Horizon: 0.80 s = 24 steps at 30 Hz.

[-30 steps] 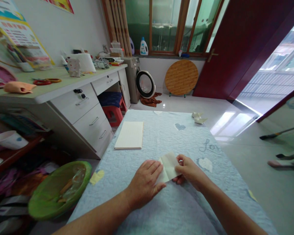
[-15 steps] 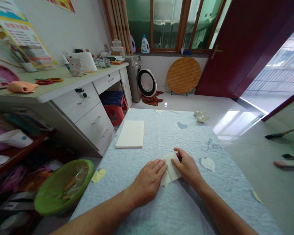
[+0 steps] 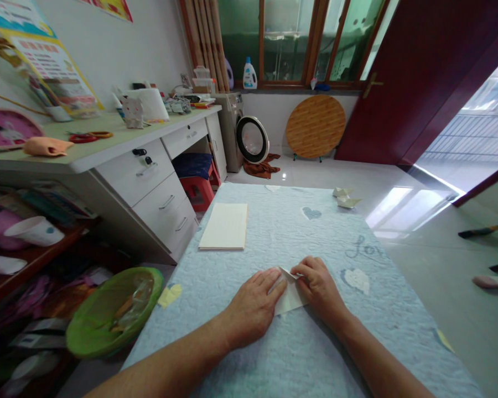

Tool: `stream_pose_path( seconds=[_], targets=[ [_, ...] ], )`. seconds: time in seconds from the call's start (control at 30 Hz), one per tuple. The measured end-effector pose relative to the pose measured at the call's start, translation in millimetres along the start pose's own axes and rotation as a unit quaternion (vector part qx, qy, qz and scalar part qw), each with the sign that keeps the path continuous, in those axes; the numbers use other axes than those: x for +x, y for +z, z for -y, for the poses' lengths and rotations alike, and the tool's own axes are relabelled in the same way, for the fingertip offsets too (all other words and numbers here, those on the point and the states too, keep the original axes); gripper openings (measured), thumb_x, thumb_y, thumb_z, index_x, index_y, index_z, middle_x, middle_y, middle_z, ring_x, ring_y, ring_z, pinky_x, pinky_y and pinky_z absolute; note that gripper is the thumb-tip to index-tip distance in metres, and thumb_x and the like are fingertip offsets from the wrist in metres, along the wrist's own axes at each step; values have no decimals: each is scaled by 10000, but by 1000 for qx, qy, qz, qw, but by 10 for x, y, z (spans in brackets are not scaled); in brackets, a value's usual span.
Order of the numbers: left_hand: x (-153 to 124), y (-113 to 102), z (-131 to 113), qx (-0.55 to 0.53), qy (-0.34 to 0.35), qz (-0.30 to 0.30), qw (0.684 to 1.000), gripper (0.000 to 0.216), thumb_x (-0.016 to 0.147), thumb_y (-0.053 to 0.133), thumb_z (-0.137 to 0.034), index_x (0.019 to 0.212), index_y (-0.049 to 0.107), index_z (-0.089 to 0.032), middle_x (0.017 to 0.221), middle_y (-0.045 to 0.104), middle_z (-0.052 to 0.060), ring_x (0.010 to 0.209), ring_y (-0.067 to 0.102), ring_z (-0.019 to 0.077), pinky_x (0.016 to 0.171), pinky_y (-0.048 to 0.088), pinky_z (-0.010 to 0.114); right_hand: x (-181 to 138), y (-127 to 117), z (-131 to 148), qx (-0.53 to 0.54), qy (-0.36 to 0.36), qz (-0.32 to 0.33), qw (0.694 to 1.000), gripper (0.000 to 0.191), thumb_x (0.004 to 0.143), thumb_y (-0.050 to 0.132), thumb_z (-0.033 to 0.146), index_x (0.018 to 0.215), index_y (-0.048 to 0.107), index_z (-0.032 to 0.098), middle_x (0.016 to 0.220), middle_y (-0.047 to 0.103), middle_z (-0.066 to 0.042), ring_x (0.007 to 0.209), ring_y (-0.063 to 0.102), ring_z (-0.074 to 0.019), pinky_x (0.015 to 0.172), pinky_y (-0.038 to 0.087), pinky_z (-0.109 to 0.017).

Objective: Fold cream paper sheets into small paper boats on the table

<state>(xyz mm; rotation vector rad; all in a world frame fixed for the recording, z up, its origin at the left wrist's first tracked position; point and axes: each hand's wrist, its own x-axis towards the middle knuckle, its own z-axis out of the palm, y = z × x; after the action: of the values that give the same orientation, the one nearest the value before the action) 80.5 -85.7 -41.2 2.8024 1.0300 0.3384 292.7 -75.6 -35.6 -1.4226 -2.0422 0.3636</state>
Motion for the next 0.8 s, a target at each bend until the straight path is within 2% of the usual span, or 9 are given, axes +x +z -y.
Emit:
stream_pose_path(
  seconds=[0.23, 0.5, 0.8],
  targets=[
    [11, -22, -4, 3, 2, -14, 1000, 573, 883, 435, -98, 1450, 369, -144, 1466, 472, 128, 1367, 416, 264, 1126, 359, 446, -41, -73, 68, -60, -84, 5, 995, 198, 868, 544, 98, 866, 704, 216, 879, 604, -60, 855, 501, -212, 784, 436, -343],
    [17, -76, -17, -3, -7, -21, 1000, 494, 912, 458, -159, 1405, 433, -134, 1441, 501, 122, 1346, 437, 254, 1123, 361, 427, -53, -59, 136, -40, -124, 15, 991, 224, 957, 487, 143, 846, 670, 208, 905, 670, -58, 837, 542, -194, 782, 466, -337],
    [18, -115, -12, -9, -12, -27, 1000, 445, 937, 463, -211, 1377, 462, -141, 1409, 532, 111, 1320, 460, 261, 1112, 369, 430, -65, -36, 149, -48, -171, 19, 984, 249, 982, 454, 161, 861, 668, 204, 1001, 724, -59, 880, 580, -200, 808, 511, -341]
  ],
)
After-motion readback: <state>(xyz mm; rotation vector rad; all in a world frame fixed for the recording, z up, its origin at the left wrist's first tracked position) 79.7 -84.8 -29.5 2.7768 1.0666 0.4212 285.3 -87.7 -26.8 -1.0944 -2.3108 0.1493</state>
